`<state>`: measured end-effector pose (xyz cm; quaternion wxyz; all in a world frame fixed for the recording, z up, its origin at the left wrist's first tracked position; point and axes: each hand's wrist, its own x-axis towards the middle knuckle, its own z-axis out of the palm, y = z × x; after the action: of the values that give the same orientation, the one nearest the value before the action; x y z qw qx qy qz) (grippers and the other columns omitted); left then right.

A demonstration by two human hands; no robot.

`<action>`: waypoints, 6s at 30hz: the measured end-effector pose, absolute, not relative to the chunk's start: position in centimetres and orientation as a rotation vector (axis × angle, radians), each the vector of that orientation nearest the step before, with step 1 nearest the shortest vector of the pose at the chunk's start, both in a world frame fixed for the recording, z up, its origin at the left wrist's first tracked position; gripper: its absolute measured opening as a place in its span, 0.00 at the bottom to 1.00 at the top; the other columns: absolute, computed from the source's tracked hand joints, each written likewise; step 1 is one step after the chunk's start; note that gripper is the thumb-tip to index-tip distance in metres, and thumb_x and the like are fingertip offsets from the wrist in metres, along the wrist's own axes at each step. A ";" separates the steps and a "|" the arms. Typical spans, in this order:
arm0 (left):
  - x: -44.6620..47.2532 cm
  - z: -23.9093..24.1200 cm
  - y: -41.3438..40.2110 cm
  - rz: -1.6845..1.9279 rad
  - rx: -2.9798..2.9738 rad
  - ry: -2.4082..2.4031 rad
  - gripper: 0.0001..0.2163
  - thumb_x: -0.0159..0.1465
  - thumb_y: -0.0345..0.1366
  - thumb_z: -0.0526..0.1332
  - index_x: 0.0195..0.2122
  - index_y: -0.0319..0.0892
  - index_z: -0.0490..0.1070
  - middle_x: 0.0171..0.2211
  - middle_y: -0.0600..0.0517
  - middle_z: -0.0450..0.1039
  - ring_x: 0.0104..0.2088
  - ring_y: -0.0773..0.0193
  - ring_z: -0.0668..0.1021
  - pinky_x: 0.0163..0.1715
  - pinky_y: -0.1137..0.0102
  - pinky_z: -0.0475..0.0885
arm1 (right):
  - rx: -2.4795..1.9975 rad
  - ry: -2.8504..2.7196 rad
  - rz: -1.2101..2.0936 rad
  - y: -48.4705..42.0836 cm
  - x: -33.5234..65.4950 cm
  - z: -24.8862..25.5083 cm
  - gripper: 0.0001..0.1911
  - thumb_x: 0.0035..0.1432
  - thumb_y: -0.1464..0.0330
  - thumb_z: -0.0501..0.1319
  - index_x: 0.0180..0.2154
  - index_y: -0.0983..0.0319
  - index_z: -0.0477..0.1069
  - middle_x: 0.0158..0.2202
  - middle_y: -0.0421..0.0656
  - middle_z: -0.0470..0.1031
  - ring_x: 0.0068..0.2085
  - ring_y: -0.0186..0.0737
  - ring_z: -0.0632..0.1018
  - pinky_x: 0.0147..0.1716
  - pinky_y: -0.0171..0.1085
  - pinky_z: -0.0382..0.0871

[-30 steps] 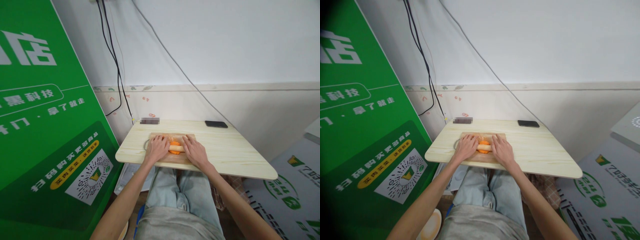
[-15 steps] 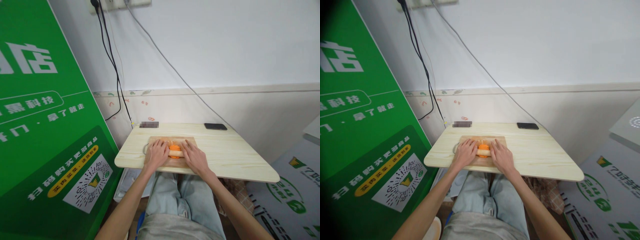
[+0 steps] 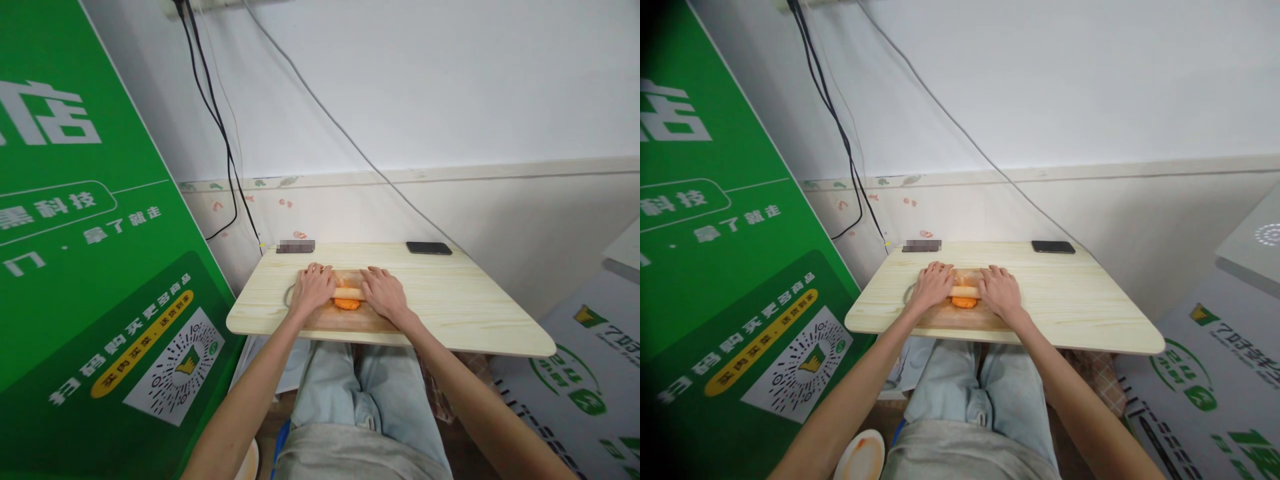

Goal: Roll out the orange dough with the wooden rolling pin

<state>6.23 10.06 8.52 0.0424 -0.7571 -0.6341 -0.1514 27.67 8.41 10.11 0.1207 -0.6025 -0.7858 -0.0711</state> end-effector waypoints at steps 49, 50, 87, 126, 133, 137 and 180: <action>6.2 9.0 10.3 -0.424 -2.315 -1.939 0.16 0.78 0.41 0.52 0.58 0.48 0.77 0.58 0.43 0.79 0.60 0.47 0.75 0.58 0.53 0.70 | -1.774 -2.220 -0.289 8.9 27.1 9.7 0.22 0.76 0.64 0.51 0.60 0.60 0.78 0.61 0.52 0.79 0.60 0.53 0.74 0.61 0.47 0.62; 6.2 8.9 10.1 -0.432 -2.313 -1.916 0.16 0.78 0.41 0.52 0.58 0.47 0.77 0.58 0.43 0.79 0.59 0.47 0.75 0.58 0.53 0.69 | -1.773 -2.224 -0.287 8.7 27.1 9.8 0.22 0.76 0.65 0.51 0.60 0.60 0.78 0.61 0.52 0.79 0.60 0.53 0.74 0.61 0.47 0.62; 6.8 7.9 6.8 -0.620 -2.226 -1.919 0.16 0.79 0.40 0.52 0.52 0.44 0.80 0.53 0.41 0.81 0.54 0.46 0.78 0.54 0.54 0.69 | -1.634 -2.193 -0.260 6.7 27.4 8.0 0.18 0.77 0.66 0.52 0.51 0.62 0.81 0.55 0.53 0.83 0.55 0.52 0.80 0.57 0.46 0.67; 4.9 5.8 5.1 -1.650 -1.956 -2.169 0.14 0.79 0.41 0.51 0.58 0.46 0.71 0.56 0.44 0.80 0.60 0.53 0.79 0.64 0.57 0.72 | -1.179 -2.129 0.168 5.2 29.9 6.6 0.15 0.72 0.58 0.60 0.48 0.58 0.81 0.46 0.48 0.82 0.49 0.49 0.81 0.52 0.46 0.71; 4.5 5.4 5.3 -1.803 -1.915 -2.210 0.17 0.81 0.44 0.46 0.61 0.46 0.68 0.55 0.44 0.81 0.56 0.54 0.82 0.59 0.59 0.75 | -1.127 -2.052 0.331 6.4 30.1 6.1 0.18 0.75 0.55 0.57 0.48 0.57 0.82 0.45 0.47 0.82 0.48 0.48 0.82 0.51 0.44 0.75; 4.3 5.4 5.5 -1.805 -1.954 -2.224 0.18 0.82 0.46 0.45 0.63 0.47 0.67 0.57 0.44 0.81 0.56 0.53 0.82 0.57 0.58 0.76 | -1.187 -1.944 0.351 6.7 30.1 5.8 0.20 0.76 0.55 0.55 0.48 0.58 0.82 0.45 0.48 0.83 0.47 0.48 0.83 0.50 0.44 0.76; 6.0 5.8 5.1 -0.852 -2.302 -2.003 0.16 0.78 0.49 0.58 0.60 0.51 0.76 0.58 0.46 0.78 0.59 0.48 0.75 0.62 0.52 0.66 | -1.275 -1.698 0.345 7.7 30.3 5.1 0.33 0.74 0.40 0.50 0.40 0.58 0.80 0.39 0.50 0.83 0.42 0.51 0.82 0.46 0.46 0.75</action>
<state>5.98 5.09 5.81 -0.0132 -0.7265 -0.6322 -0.2688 30.31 7.66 5.10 0.4749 -0.5216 -0.6946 0.1411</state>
